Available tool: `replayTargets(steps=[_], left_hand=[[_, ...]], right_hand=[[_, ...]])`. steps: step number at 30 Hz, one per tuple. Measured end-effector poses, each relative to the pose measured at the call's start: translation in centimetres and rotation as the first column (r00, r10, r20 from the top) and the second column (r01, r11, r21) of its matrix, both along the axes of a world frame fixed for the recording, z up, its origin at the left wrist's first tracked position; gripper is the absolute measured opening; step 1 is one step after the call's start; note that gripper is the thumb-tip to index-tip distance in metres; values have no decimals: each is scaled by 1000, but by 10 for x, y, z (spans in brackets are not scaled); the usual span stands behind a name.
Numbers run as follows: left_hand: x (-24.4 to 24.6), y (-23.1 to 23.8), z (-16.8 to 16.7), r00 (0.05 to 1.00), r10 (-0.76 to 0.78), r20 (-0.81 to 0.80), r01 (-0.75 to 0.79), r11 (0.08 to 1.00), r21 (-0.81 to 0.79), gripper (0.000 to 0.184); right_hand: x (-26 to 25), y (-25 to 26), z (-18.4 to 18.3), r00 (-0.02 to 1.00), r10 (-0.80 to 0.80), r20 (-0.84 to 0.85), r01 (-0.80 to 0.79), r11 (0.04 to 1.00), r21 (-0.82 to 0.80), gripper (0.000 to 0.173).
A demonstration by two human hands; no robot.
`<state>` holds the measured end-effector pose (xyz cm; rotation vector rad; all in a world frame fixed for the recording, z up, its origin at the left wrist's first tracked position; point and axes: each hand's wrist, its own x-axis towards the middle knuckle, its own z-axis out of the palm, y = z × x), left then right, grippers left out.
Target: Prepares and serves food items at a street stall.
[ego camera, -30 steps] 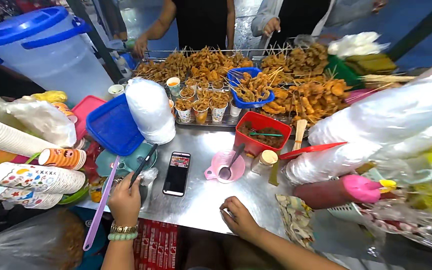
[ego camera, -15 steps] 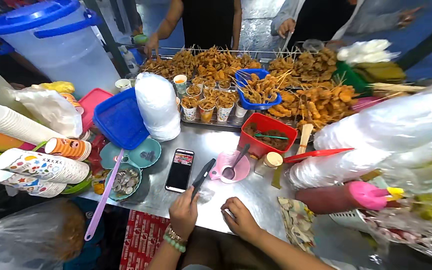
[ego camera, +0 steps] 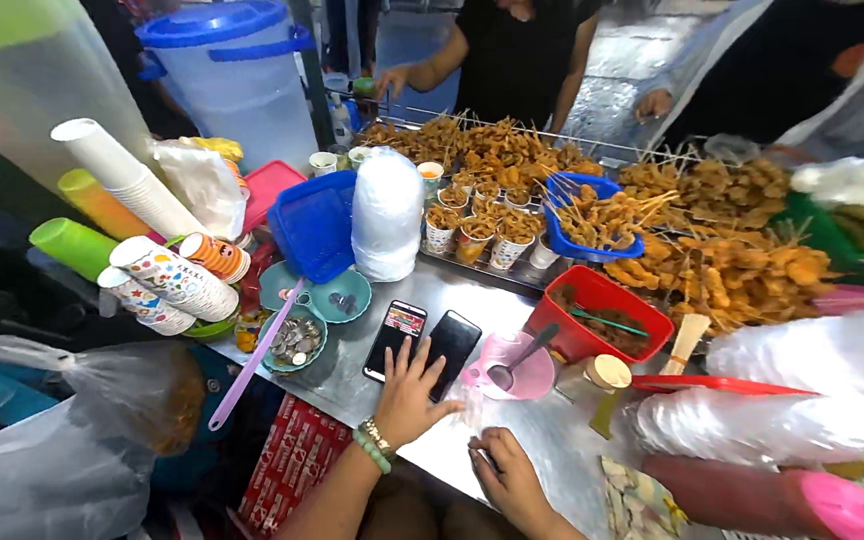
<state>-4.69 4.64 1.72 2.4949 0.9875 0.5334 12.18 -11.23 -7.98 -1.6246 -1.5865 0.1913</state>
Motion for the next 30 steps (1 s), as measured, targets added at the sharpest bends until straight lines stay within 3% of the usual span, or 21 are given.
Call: replayTargets(steps=[2,5,6,8,10,12,14,15,18,23,25,27,28,30], left_hand=[[-22,24,21,945,112,307,-160,978,136,55],[-66,76,68,765,350,541,-467,880,91,39],[-79,95,82,706,445,551,-541,841,16,42],[-95,134,96,593,605,531,-636,757,-152,65],[-99,167,100,547,711,442,-653,693,-306,95],[-97,196,96,525,740,422,-615,672,-413,110],[-92,212,91,506,739,445,-571,674,-469,106],[-89,215,89,504,733,457,-567,680,-465,95],[-77,214,91,481,710,514,-603,694,-394,68],[-68,172,109,374,558,741,-686,704,-184,69],[-79,142,108,250,448,858,-705,692,-156,73],[-92,107,106,58,300,952,-652,734,-191,74],[-97,86,104,-19,289,957,-592,768,-244,70],[-101,40,99,-96,442,892,-437,786,-437,62]], right_hand=[[1,0,-1,1000,14,6,-14,1000,3,22],[0,0,1,1000,15,25,-15,1000,-16,22],[0,0,2,999,16,30,-15,1000,-24,22],[-1,-1,5,999,17,39,-15,999,-51,23],[-2,-2,9,999,25,44,-22,997,-73,23],[-2,-2,11,999,21,48,-16,996,-90,23],[-3,-3,11,998,11,55,-6,995,-96,22],[-3,-3,10,998,7,63,-1,996,-93,22],[-3,-2,6,996,-3,87,9,998,-60,23],[-2,-1,1,995,-10,100,13,999,-29,24],[-2,-2,1,999,2,43,-1,1000,-21,23],[-5,-2,14,995,28,-95,-27,1000,2,20],[-7,0,25,986,54,-158,-46,998,51,19],[-11,6,55,972,151,-180,-113,973,201,15]])
